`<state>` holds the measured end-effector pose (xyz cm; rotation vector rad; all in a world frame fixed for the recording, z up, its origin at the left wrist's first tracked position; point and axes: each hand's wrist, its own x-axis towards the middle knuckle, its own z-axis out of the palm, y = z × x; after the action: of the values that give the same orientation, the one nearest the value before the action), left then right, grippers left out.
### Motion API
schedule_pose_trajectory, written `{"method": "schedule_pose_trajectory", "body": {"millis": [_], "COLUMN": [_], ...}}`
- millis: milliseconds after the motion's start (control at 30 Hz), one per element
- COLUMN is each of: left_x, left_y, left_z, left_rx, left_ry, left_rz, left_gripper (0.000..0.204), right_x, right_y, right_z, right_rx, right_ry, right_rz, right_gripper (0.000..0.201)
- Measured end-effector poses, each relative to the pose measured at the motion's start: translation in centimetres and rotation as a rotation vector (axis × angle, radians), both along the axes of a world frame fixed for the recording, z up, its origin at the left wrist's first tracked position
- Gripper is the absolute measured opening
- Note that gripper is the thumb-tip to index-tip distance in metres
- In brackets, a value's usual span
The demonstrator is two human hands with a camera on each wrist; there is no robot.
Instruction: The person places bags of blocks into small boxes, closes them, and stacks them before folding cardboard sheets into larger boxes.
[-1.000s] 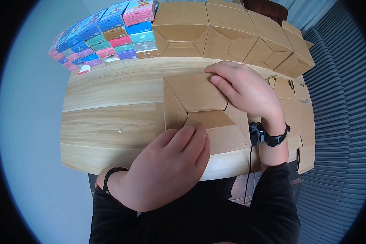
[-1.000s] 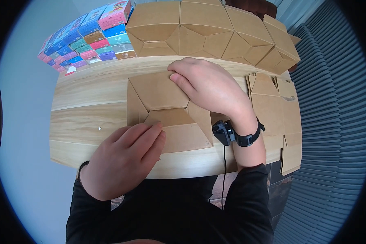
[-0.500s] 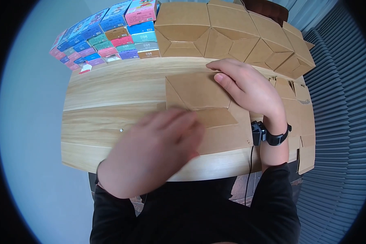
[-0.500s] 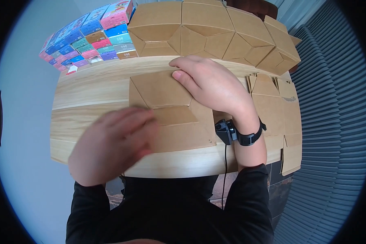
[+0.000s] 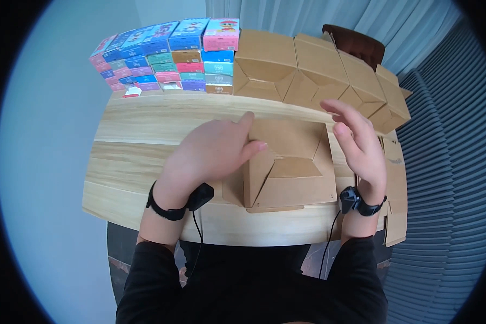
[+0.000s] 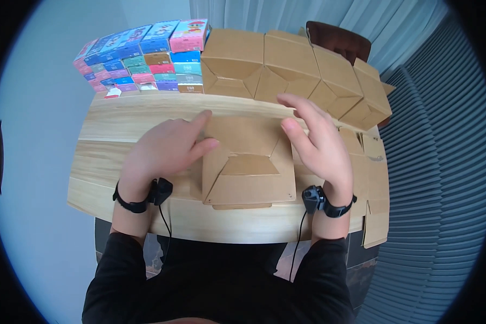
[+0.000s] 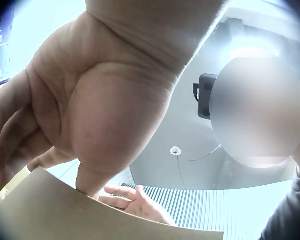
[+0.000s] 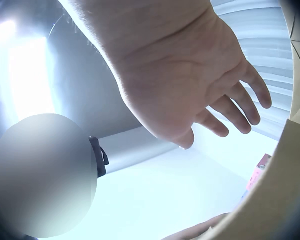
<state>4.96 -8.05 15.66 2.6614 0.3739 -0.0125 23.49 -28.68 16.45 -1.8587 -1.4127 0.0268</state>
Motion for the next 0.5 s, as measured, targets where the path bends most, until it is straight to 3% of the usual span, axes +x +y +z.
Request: {"method": "schedule_pose_trajectory", "body": {"millis": [200, 333, 500], "left_x": [0.9, 1.5, 1.0], "left_y": [2.2, 3.0, 1.5], "left_z": [-1.7, -2.1, -1.8], "left_rx": [-0.081, -0.134, -0.191], "left_ry": [-0.043, -0.043, -0.111], "left_rz": [-0.058, -0.164, -0.286], "left_gripper": [0.053, 0.048, 0.044], "right_x": [-1.4, -1.8, -5.3], "right_y": [-3.3, -7.7, -13.2], "right_z": [-2.5, -9.4, -14.2], "right_rx": [0.008, 0.032, -0.11], "right_ry": [0.266, 0.559, 0.76], "right_rz": [-0.096, -0.099, -0.327], "right_gripper": [0.046, 0.056, 0.058]}}
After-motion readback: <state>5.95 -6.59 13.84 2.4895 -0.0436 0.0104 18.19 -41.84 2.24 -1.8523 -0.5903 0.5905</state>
